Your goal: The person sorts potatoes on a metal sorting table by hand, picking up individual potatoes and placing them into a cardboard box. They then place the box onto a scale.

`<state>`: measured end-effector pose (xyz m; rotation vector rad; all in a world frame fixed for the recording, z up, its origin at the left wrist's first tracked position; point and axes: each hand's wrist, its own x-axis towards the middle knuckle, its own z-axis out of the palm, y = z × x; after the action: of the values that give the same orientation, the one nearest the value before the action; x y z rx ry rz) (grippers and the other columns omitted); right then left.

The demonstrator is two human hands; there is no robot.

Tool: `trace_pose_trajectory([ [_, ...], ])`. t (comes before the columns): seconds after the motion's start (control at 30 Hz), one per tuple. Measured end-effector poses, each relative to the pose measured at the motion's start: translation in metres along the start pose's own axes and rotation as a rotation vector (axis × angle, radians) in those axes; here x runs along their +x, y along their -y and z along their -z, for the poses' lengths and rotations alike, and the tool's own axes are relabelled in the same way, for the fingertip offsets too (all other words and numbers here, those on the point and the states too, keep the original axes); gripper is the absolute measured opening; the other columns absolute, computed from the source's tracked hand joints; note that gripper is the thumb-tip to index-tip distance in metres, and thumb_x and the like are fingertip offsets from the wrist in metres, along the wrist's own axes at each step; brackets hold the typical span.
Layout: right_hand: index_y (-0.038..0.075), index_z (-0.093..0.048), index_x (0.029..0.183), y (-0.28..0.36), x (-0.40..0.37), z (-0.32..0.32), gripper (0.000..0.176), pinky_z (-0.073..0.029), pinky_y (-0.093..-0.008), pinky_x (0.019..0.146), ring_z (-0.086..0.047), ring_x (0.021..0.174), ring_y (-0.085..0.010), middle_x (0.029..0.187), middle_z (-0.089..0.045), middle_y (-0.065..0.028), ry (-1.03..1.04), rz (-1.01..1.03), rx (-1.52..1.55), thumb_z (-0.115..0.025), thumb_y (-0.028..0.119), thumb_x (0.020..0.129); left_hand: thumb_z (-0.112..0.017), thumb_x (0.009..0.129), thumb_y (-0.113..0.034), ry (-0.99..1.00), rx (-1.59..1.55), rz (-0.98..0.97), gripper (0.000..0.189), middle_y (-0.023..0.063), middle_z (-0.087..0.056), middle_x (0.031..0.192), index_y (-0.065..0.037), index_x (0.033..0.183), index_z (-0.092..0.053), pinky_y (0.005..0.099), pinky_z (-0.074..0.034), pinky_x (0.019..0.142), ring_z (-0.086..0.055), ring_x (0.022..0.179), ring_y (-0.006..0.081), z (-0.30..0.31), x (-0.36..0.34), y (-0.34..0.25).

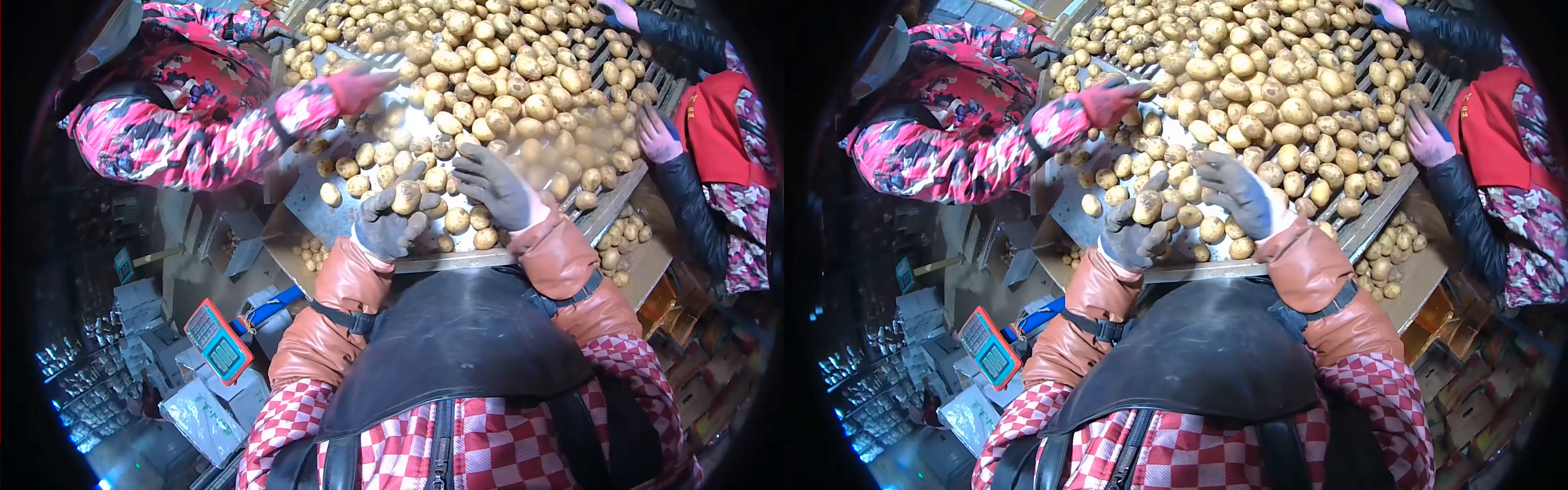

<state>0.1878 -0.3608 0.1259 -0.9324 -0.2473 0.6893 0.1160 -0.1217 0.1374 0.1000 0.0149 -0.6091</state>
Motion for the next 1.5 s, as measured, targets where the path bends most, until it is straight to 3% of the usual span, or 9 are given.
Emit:
trace_pose_trajectory([
  [0.1,-0.002,-0.042,0.138,0.006,0.023,-0.051,0.055,-0.043,-0.0267,0.098,-0.053,0.116,-0.0182,0.126,-0.054,-0.0146,-0.202,-0.129,-0.302,-0.061,0.007,0.088,-0.048,0.095,-0.036,-0.558,0.486,-0.091,0.062,0.0184,-0.063,0.111,-0.013,0.15,-0.03,0.0303,-0.049,0.06,-0.062,0.067,0.0219,-0.04,0.017,0.018],
  [0.17,0.001,-0.049,0.135,-0.085,0.05,-0.022,0.04,-0.039,-0.0298,0.103,-0.054,0.114,-0.0198,0.118,-0.06,-0.0083,-0.149,-0.13,-0.352,-0.044,0.015,0.098,-0.053,0.097,-0.025,-0.281,0.552,-0.048,0.037,0.0098,-0.068,0.104,-0.009,0.13,-0.054,0.026,-0.049,0.065,-0.062,0.079,0.0163,0.009,0.013,0.022],
  [0.2,0.001,-0.049,0.135,-0.07,0.05,-0.037,0.04,-0.039,-0.0298,0.103,-0.054,0.114,-0.0198,0.118,-0.06,-0.0083,-0.166,-0.127,-0.37,-0.044,0.015,0.098,-0.05,0.099,-0.025,-0.775,0.456,-0.126,0.025,0.0032,-0.066,0.09,-0.007,0.111,-0.063,0.0229,-0.044,0.055,-0.059,0.068,0.0118,-0.043,0.037,0.043],
  [0.3,0.005,-0.047,0.138,-0.047,0.047,-0.065,0.041,-0.034,-0.0343,0.11,-0.052,0.121,-0.022,0.12,-0.062,-0.0124,-0.487,0.317,-0.702,-0.04,0.013,0.099,-0.047,0.1,-0.024,-0.347,0.533,-0.009,0.025,0.0014,-0.064,0.08,-0.008,0.11,-0.064,0.0227,-0.038,0.045,-0.054,0.056,0.0105,-0.025,0.026,0.02],
  [0.83,0.008,-0.055,0.129,-0.011,0.055,-0.074,0.048,-0.054,-0.0383,0.073,-0.063,0.094,-0.0258,0.114,-0.06,-0.0177,-0.407,-0.336,-0.065,-0.054,0.036,0.09,-0.042,0.097,-0.039,0.125,-0.184,0.215,0.054,0.0133,-0.058,0.092,-0.016,0.145,-0.033,0.0344,-0.042,0.052,-0.051,0.055,0.0201,-0.004,-0.025,-0.036],
  [0.97,0.007,-0.055,0.128,0.008,0.023,-0.074,0.054,-0.055,-0.0355,0.067,-0.064,0.088,-0.0226,0.113,-0.06,-0.0158,-0.416,-0.408,-0.242,-0.048,0.047,0.093,-0.052,0.092,-0.04,-0.72,0.378,-0.398,0.048,0.0117,-0.061,0.102,-0.009,0.129,-0.047,0.0356,-0.048,0.061,-0.059,0.077,0.0252,0.03,-0.074,-0.052],
  [1.17,0.003,-0.062,0.121,-0.033,-0.035,0.044,0.034,-0.053,-0.0279,0.071,-0.061,0.088,-0.0129,0.104,-0.067,-0.0067,-0.567,-0.283,-0.414,-0.057,0.024,0.095,-0.052,0.095,-0.038,-0.868,1.053,-0.592,0.031,0.0075,-0.06,0.102,-0.011,0.109,-0.057,0.0422,-0.053,0.073,-0.06,0.086,0.0231,0.14,-0.214,-0.11],
  [1.23,0.004,-0.063,0.119,-0.022,-0.048,0.061,0.032,-0.053,-0.0276,0.076,-0.063,0.089,-0.0139,0.098,-0.069,-0.0064,-0.791,-0.159,-0.947,-0.059,0.024,0.094,-0.047,0.097,-0.04,-1.203,0.449,-0.6,0.033,0.0109,-0.061,0.101,-0.009,0.109,-0.056,0.0447,-0.054,0.079,-0.061,0.087,0.0256,0.118,-0.21,-0.124],
  [1.5,0.012,-0.055,0.131,0.032,0.036,0.132,0.053,-0.042,-0.0409,0.103,-0.052,0.121,-0.0373,0.131,-0.055,-0.0208,-1.044,0.268,-1.403,-0.071,0.026,0.082,-0.051,0.096,-0.04,-1.248,0.831,-0.407,0.049,0.0131,-0.062,0.107,0.001,0.121,-0.059,0.0395,-0.051,0.076,-0.06,0.093,0.026,0.06,-0.037,-0.083],
])
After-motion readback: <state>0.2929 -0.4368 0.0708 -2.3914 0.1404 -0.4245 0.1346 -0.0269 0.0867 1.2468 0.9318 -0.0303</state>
